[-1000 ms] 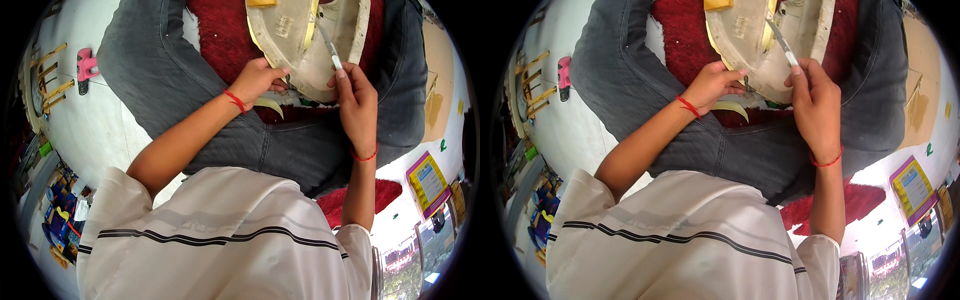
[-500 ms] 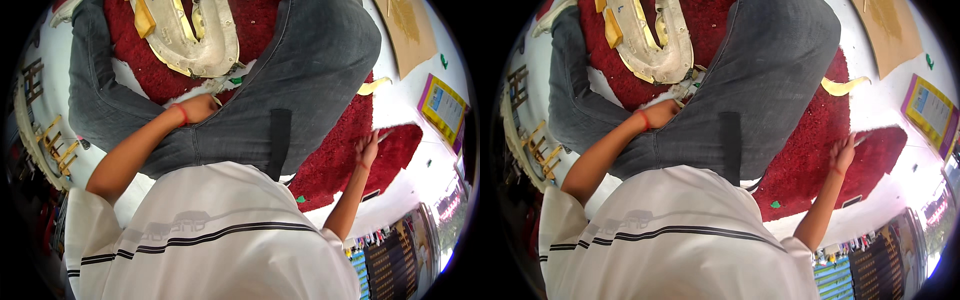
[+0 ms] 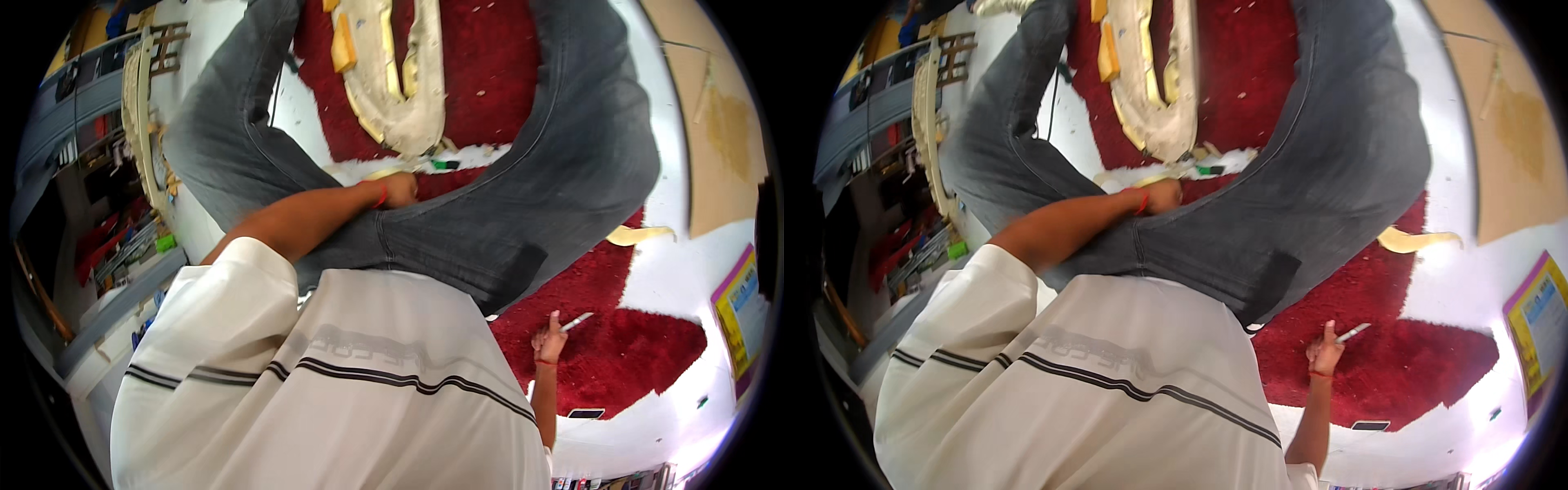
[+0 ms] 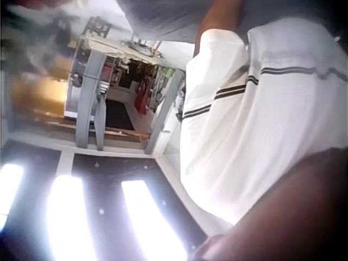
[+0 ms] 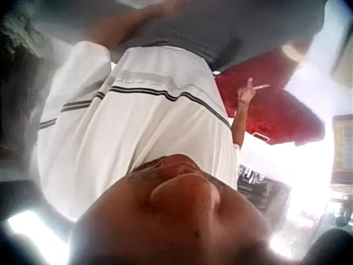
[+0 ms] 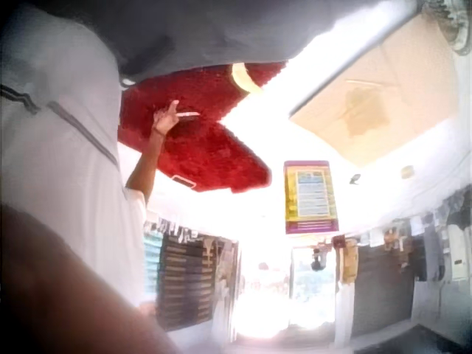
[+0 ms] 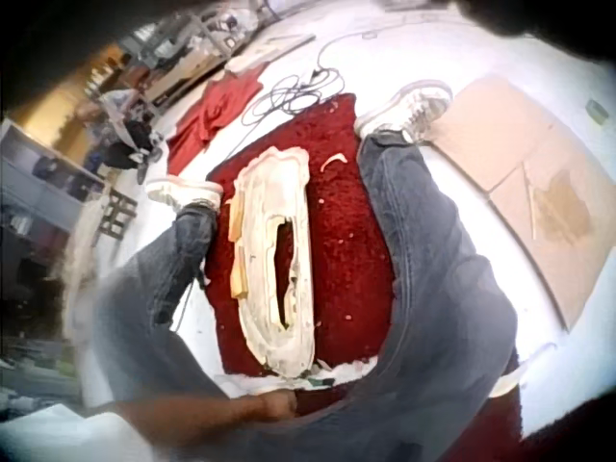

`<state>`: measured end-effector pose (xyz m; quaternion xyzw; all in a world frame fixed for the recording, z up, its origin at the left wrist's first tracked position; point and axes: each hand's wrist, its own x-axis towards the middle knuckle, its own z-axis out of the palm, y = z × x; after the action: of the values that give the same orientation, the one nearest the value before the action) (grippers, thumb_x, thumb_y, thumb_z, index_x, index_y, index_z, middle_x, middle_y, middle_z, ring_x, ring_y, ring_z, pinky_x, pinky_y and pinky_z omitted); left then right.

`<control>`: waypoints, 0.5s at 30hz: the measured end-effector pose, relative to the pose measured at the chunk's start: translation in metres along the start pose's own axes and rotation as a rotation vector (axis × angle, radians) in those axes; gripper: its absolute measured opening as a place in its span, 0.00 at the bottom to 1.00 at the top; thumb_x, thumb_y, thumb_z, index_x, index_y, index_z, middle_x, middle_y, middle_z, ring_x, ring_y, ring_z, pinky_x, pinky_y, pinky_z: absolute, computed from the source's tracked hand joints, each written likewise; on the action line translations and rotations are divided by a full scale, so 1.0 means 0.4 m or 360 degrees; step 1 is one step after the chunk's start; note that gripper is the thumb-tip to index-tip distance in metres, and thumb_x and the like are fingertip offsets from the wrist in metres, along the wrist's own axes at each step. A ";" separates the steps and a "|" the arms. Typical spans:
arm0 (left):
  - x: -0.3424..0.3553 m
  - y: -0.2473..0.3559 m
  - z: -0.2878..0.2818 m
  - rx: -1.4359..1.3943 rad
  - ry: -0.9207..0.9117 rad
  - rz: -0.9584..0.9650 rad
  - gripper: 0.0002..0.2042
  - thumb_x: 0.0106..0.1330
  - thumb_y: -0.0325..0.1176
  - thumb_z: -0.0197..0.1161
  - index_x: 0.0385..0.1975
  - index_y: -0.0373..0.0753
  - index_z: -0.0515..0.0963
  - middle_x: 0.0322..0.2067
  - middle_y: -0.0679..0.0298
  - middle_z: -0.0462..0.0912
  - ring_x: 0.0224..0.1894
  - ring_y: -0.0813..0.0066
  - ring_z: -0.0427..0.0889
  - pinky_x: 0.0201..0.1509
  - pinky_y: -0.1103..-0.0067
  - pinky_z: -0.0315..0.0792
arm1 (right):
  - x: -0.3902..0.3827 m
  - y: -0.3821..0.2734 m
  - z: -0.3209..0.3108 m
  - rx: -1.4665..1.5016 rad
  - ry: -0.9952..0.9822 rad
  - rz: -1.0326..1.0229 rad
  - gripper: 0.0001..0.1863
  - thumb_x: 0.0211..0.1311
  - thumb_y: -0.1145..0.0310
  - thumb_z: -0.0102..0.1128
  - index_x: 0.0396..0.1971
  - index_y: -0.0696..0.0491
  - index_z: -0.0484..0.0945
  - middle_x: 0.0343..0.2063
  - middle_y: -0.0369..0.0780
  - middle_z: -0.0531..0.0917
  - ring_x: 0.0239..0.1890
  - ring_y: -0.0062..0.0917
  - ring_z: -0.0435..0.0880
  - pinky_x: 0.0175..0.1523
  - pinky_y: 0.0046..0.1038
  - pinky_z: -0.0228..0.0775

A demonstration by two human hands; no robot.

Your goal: The person sits on the floor and works on a beige car door panel. They handle the panel, flip it over, and use a small knife to scrape and remove material from the edges and surface.

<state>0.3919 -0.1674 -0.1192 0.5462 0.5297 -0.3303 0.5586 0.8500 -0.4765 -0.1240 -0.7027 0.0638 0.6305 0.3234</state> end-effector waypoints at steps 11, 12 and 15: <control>0.089 -0.011 -0.030 0.0742 0.0263 0.0558 0.25 0.56 0.54 0.66 0.30 0.32 0.87 0.31 0.43 0.86 0.34 0.49 0.87 0.42 0.61 0.77 | 0.000 -0.008 0.031 -0.0047 0.0137 -0.0101 0.30 0.72 0.51 0.61 0.10 0.43 0.62 0.06 0.27 0.61 0.05 0.15 0.57 0.12 0.24 0.41; 0.067 -0.033 0.040 0.0831 0.0301 0.0544 0.25 0.56 0.54 0.66 0.30 0.32 0.87 0.32 0.42 0.86 0.35 0.50 0.87 0.42 0.61 0.77 | -0.014 -0.013 0.019 -0.0013 0.0100 -0.0069 0.31 0.72 0.51 0.60 0.09 0.43 0.61 0.05 0.27 0.60 0.05 0.15 0.55 0.12 0.24 0.40; -0.118 0.110 0.034 -0.0315 0.0442 0.0666 0.20 0.69 0.45 0.63 0.42 0.30 0.85 0.40 0.50 0.88 0.38 0.60 0.88 0.47 0.72 0.78 | -0.003 -0.041 -0.001 0.0066 0.0028 0.0007 0.35 0.74 0.48 0.56 0.07 0.40 0.53 0.04 0.28 0.54 0.04 0.16 0.50 0.13 0.24 0.38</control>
<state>0.4265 -0.1823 -0.0650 0.6267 0.5065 -0.0761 0.5873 0.8584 -0.4644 -0.1169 -0.7012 0.0813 0.6236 0.3361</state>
